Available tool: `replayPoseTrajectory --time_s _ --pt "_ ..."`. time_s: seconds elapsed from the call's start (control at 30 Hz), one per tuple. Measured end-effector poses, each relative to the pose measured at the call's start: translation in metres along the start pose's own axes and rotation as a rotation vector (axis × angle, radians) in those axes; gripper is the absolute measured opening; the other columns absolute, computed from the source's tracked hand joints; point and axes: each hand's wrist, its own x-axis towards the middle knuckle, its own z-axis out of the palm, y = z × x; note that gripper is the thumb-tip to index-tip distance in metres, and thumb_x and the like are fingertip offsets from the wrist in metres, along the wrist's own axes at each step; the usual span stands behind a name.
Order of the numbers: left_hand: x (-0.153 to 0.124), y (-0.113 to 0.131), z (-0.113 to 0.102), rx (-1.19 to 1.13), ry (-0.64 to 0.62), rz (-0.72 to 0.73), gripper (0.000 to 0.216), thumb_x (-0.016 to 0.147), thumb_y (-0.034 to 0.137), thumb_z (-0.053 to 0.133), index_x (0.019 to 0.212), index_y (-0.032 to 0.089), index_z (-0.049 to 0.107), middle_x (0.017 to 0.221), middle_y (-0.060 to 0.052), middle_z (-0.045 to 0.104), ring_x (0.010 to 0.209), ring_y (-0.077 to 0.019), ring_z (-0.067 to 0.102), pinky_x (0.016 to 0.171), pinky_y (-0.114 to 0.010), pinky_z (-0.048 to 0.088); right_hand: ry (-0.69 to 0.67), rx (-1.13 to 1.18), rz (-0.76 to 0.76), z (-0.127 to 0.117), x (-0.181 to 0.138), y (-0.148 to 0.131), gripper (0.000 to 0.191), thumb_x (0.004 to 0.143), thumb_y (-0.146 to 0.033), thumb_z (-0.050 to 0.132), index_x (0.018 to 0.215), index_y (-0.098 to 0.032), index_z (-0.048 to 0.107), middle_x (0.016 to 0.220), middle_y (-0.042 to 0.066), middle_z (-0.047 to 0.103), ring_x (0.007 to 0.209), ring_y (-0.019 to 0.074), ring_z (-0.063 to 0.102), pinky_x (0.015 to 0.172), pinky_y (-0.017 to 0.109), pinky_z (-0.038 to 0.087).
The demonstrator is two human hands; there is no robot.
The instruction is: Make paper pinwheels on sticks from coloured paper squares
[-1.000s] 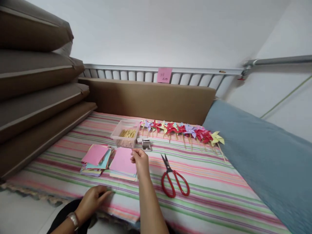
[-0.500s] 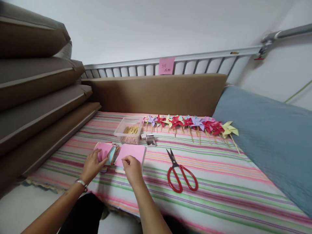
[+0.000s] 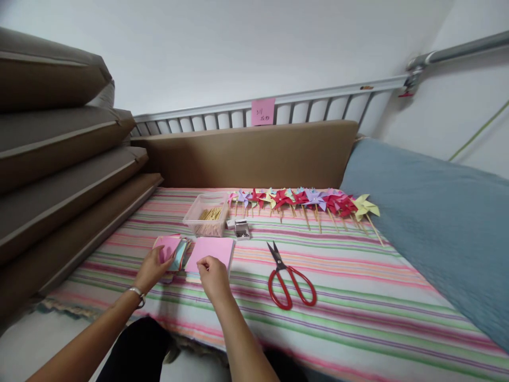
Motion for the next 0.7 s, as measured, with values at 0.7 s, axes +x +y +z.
replayPoseTrajectory --time_s 0.7 --pt "0.01 0.004 -0.054 -0.398 0.214 -0.237 0.027 0.073 0.039 0.053 0.079 0.018 0.069 0.066 -0.004 0.068 0.071 -0.0248 0.061 0.062 -0.03 0.042 0.018 0.069 0.026 0.001 0.006 0.0 0.011 0.075 -0.02 0.057 0.074 -0.019 0.068 0.07 0.001 0.066 0.063 0.0157 0.061 0.058 0.025 0.047"
